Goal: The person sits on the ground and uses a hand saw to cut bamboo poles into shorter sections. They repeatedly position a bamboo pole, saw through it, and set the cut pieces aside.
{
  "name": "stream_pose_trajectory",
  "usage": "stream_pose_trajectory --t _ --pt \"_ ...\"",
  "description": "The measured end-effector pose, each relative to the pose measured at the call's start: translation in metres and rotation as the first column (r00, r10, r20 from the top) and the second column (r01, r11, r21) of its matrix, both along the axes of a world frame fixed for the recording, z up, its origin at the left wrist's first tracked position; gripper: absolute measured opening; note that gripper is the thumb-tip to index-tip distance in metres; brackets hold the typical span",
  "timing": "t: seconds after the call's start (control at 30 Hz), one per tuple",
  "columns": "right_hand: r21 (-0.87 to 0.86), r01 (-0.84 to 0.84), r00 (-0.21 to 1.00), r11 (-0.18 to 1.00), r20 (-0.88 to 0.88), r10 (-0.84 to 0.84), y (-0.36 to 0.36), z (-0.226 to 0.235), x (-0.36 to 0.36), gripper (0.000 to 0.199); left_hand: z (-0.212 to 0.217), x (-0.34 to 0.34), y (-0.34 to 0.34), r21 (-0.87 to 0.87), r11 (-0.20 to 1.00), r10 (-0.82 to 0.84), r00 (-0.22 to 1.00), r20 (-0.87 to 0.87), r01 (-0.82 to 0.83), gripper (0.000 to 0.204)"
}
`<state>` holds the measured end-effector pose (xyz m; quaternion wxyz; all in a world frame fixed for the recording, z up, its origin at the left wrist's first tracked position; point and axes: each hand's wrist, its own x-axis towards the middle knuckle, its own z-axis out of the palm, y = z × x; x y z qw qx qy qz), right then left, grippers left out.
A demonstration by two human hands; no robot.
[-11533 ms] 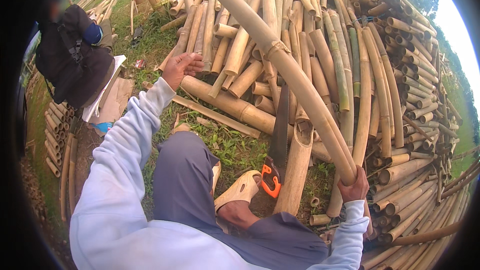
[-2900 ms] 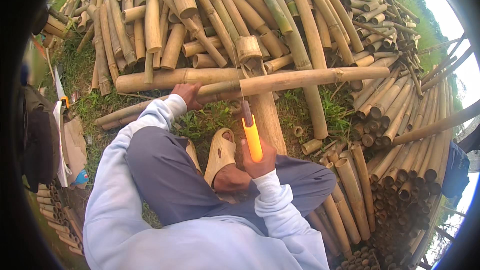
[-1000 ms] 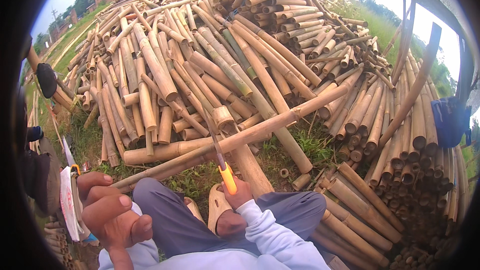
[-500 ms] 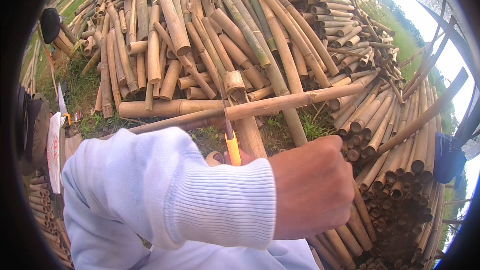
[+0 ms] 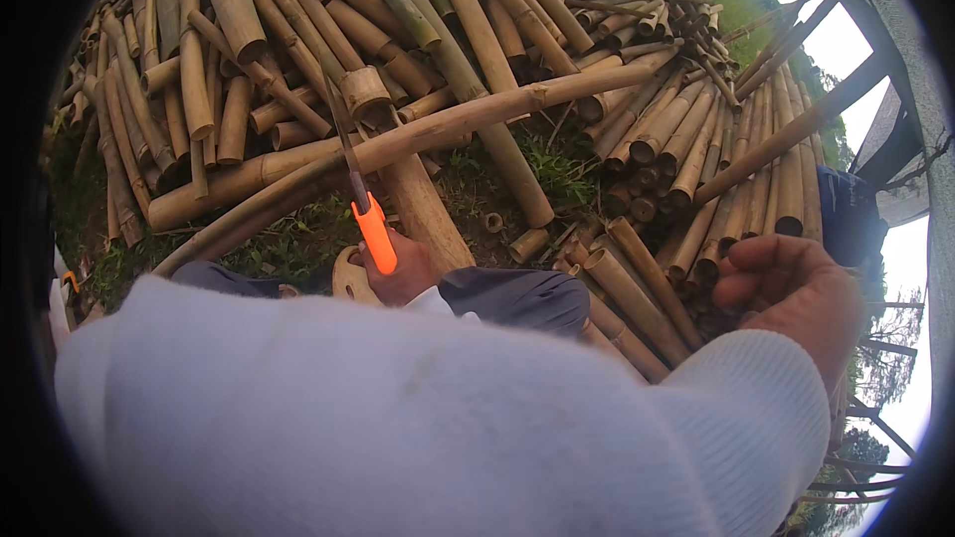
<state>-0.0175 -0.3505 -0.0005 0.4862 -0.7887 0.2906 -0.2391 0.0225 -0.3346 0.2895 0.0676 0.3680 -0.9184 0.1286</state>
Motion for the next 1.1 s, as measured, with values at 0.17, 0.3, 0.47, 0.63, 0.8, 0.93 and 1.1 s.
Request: stream_pose_trajectory --t 0.17,0.3,0.47,0.63,0.8,0.93,1.1 --pt "0.013 -0.037 0.999 0.999 -0.017 0.037 0.005 -0.01 -0.004 0.015 -0.004 -0.012 -0.012 -0.001 0.999 -0.04 0.998 0.04 0.04 0.023" --pt "0.032 -0.034 0.999 0.999 -0.021 0.035 0.005 -0.01 -0.007 0.015 -0.013 0.0 -0.007 -0.037 0.999 -0.008 1.0 0.025 0.009 0.021" --pt "0.039 -0.019 1.0 0.999 -0.022 0.019 -0.001 -0.004 -0.008 0.014 -0.025 0.081 0.007 -0.151 0.955 0.248 0.966 -0.077 -0.257 0.019" --pt "0.08 -0.038 0.999 0.996 0.028 0.036 0.0 -0.009 0.005 0.014 -0.103 0.25 0.048 0.135 0.535 0.837 0.545 0.048 -0.834 0.018" --pt "0.043 -0.059 0.997 0.997 -0.055 0.061 -0.004 0.005 0.003 0.014 -0.262 0.313 0.123 0.546 0.174 0.969 0.241 0.053 -0.82 0.038" --pt "0.042 -0.021 0.997 0.999 -0.076 0.024 -0.001 -0.004 0.001 0.015 -0.357 0.295 0.164 0.519 0.184 0.967 0.249 0.059 -0.835 0.077" --pt "0.144 0.05 0.997 0.988 -0.066 -0.041 0.001 -0.005 -0.005 0.015 -0.374 0.29 0.169 0.403 0.262 0.944 0.32 0.082 -0.877 0.056"
